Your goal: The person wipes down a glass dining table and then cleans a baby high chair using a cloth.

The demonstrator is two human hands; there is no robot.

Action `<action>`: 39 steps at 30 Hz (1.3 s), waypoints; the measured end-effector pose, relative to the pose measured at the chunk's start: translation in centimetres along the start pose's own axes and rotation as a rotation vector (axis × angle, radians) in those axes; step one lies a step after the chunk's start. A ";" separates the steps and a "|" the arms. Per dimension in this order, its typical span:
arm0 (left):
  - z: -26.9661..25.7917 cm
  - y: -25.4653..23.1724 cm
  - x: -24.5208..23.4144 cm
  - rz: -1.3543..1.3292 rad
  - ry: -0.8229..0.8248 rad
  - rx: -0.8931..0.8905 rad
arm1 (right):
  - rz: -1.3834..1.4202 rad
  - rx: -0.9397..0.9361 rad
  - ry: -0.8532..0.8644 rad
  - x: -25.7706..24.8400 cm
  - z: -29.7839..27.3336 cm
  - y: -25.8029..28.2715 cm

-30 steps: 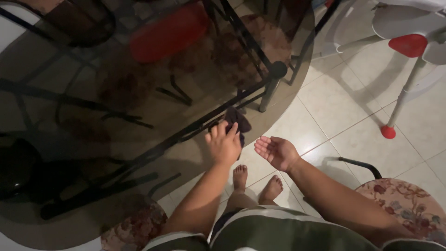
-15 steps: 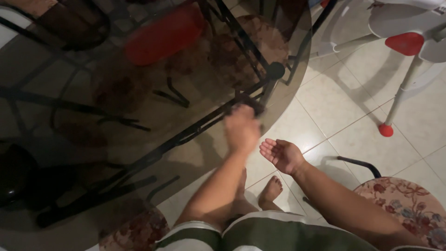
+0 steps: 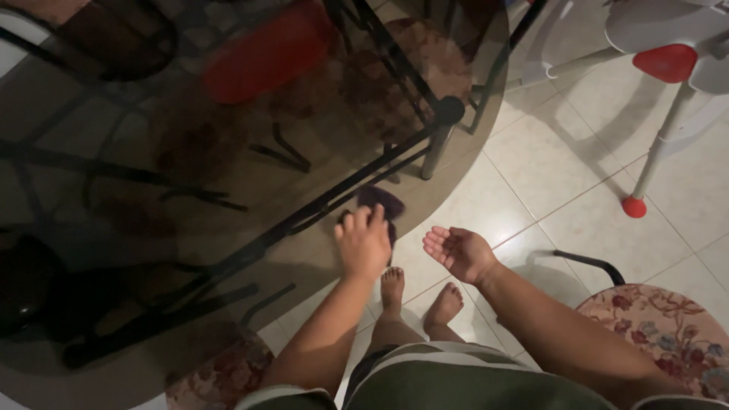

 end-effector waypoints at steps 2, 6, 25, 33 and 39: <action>0.0 0.1 -0.4 -0.002 -0.040 0.036 | -0.027 0.003 -0.007 0.3 -0.1 0.0; 0.8 1.7 -1.6 0.032 -0.099 -0.062 | -0.040 -0.027 -0.027 -0.1 -0.3 0.4; 4.9 9.2 -4.6 0.326 -0.213 -0.185 | -0.009 -0.036 0.021 2.0 0.8 0.4; 10.7 -6.3 1.4 -0.179 0.046 0.137 | -0.014 -0.055 -0.016 -1.6 3.0 1.2; 5.1 -5.6 0.5 -0.206 0.005 0.339 | -0.037 -0.081 0.087 -2.3 2.9 2.9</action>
Point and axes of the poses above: each hand's wrist, its own z-axis towards the middle knuckle, its own x-axis out of the palm, y = z × x, the point moved 8 cm from there along z, towards the middle knuckle, and after that the axes turned 15 degrees about x, right-handed, at the moved point
